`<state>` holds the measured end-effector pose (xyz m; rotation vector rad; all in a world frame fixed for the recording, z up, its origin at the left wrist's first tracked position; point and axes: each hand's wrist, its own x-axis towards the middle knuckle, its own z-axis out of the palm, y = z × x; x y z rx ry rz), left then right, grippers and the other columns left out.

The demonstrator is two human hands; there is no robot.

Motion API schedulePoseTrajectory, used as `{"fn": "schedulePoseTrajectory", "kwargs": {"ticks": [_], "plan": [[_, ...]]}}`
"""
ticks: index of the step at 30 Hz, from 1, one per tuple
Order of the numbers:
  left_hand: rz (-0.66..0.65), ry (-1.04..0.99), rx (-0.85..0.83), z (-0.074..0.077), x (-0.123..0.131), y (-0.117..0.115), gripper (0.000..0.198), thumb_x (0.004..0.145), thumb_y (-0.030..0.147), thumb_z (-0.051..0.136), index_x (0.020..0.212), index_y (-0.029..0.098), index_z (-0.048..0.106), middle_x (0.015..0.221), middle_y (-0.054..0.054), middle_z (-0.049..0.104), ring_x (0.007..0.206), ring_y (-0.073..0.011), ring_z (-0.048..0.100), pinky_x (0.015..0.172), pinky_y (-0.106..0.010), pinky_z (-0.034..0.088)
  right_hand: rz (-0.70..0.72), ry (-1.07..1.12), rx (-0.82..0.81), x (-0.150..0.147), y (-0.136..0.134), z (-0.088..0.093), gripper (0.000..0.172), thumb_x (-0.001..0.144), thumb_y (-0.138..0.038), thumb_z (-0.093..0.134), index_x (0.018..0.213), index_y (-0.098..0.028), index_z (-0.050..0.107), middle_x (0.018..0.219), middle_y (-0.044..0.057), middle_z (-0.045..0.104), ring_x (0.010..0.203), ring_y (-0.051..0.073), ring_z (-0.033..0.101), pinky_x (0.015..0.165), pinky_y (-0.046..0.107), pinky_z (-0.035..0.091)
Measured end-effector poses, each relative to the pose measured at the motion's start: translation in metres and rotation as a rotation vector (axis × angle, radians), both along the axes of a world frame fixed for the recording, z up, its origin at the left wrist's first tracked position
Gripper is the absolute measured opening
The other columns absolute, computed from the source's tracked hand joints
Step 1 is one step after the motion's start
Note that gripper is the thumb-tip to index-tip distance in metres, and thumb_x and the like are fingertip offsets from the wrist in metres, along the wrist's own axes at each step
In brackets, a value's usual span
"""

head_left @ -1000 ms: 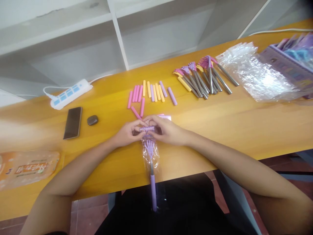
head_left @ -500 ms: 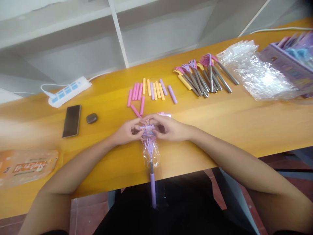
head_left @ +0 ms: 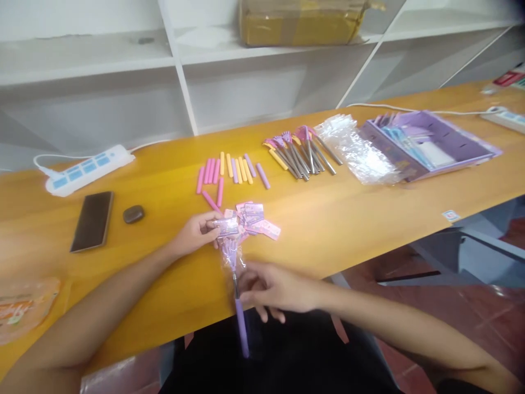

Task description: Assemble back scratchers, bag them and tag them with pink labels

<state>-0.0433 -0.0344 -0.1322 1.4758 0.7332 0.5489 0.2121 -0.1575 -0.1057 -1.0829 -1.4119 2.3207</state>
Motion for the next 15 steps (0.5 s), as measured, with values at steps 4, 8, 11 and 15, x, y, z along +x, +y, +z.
{"fn": "schedulePoseTrajectory", "kwargs": {"ticks": [4,8,11,15], "plan": [[-0.027,-0.073,-0.004,-0.003,-0.002,0.001,0.031,0.098,0.04,0.077,0.111,0.014,0.068,0.08,-0.004,0.078,0.062,-0.014,0.074,0.063,-0.024,0.059,-0.045,-0.031,0.002,-0.01,-0.024,-0.017,0.046,0.094,-0.058,0.08,0.106,-0.02,0.056,0.066,-0.007,0.061,0.049,0.008,0.056,0.042,0.019,0.047],[-0.063,-0.167,-0.052,-0.009,-0.006,0.004,0.036,0.1,0.042,0.073,0.122,0.014,0.066,0.097,-0.013,0.085,0.07,-0.0203,0.079,0.066,-0.03,0.062,-0.123,-0.044,0.207,0.017,0.001,-0.002,0.039,0.094,-0.055,0.081,0.097,-0.018,0.067,0.079,-0.001,0.068,0.063,0.011,0.062,0.055,0.024,0.053],[-0.084,-0.164,-0.069,-0.011,-0.007,0.007,0.03,0.103,0.038,0.069,0.121,0.015,0.065,0.11,-0.019,0.085,0.074,-0.0218,0.081,0.068,-0.032,0.062,-0.325,-0.131,0.537,0.074,0.041,0.037,0.033,0.095,-0.054,0.08,0.104,-0.022,0.077,0.101,0.006,0.078,0.087,0.018,0.07,0.074,0.033,0.059],[-0.101,-0.154,-0.065,-0.01,-0.006,0.007,0.028,0.105,0.036,0.066,0.123,0.014,0.066,0.108,-0.018,0.085,0.075,-0.021,0.08,0.069,-0.032,0.062,-0.694,-0.731,0.991,0.192,0.105,0.1,0.029,0.102,-0.043,0.074,0.119,-0.022,0.082,0.121,0.012,0.08,0.093,0.018,0.071,0.075,0.031,0.053]]}}
